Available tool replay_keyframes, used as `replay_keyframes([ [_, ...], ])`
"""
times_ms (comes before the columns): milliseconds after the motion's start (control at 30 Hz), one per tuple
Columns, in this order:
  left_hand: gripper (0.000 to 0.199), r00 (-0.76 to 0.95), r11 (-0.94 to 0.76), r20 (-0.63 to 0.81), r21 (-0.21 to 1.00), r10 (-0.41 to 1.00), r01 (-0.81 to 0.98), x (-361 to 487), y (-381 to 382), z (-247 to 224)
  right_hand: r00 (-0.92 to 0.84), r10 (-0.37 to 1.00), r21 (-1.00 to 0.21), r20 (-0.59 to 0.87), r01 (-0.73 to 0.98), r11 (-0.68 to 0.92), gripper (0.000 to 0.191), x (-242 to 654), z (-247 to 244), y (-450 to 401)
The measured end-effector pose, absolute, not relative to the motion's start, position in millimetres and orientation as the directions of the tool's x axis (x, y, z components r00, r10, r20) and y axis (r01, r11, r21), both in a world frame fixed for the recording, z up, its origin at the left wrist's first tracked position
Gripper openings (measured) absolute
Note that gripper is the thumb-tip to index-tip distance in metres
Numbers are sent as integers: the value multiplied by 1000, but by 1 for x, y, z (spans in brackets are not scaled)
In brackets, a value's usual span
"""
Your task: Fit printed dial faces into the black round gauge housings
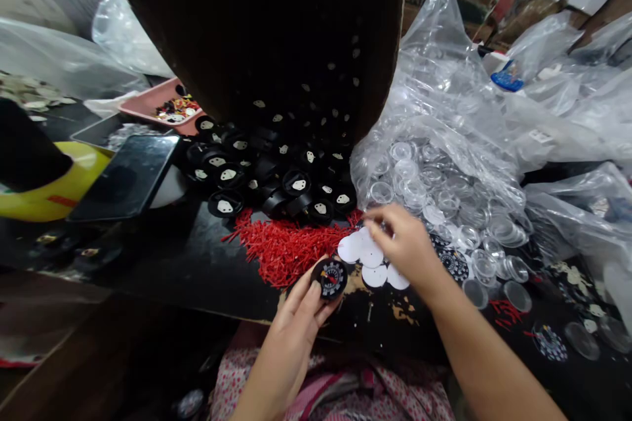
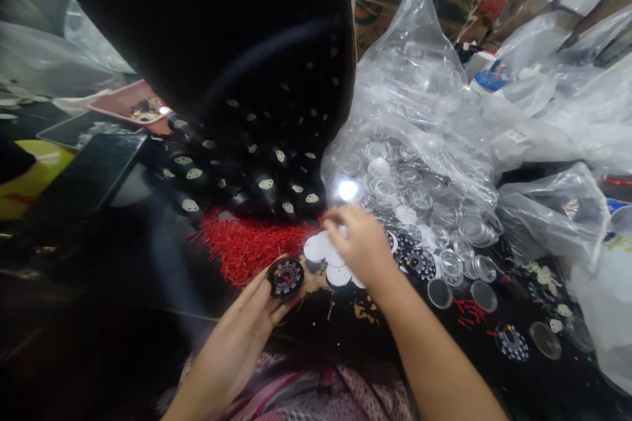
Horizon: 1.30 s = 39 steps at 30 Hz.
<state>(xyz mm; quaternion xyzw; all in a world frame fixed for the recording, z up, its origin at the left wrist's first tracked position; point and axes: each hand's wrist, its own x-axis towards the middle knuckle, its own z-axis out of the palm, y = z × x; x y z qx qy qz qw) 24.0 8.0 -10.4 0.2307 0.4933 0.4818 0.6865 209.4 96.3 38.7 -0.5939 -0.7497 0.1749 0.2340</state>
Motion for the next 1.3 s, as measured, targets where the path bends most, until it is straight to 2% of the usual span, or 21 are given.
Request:
replay_keyframes([
  [67,33,169,487,-487,657,857,-576,27,10,-2,-90,965,-264,245,952,156,35,226,34,123],
  [133,31,253,533,-497,576,830,-619,30,11,6,-108,961,-206,255,965,163,35,238,30,140],
  [200,33,292,570,-521,521,802,-635,31,12,11,-122,956,-232,267,955,186,31,241,30,142],
  [300,36,317,601,-558,451,767,-660,29,13,12,-159,901,-291,403,911,291,31,232,35,115],
  [367,34,314,595,-571,411,758,-690,28,15,11,-293,832,-319,471,823,470,28,219,37,86],
  [467,30,288,565,-573,393,768,-726,30,17,9,-493,763,-294,418,722,627,27,199,36,47],
  [567,28,270,537,-520,475,810,-697,32,16,7,-525,758,-305,386,703,643,28,189,32,31],
  [633,27,246,501,-464,577,851,-645,33,14,6,-470,798,-424,377,679,600,25,189,32,31],
  [733,38,197,437,-392,763,899,-476,32,8,7,-309,909,-639,281,647,417,20,187,36,39],
  [833,48,227,361,-305,893,925,-269,31,4,8,-229,962,-695,149,668,267,37,180,40,46],
  [967,50,300,299,-243,941,922,-159,31,2,9,-194,964,-693,184,670,267,40,171,37,45],
  [1100,48,295,270,-236,960,926,-77,30,1,7,-183,963,-756,196,597,267,38,170,30,41],
  [1200,48,318,279,-239,956,918,-87,27,1,7,-153,973,-803,170,550,227,39,172,29,40],
  [1300,48,319,315,-260,939,911,-134,24,2,8,-195,977,-860,84,480,170,37,174,30,40],
])
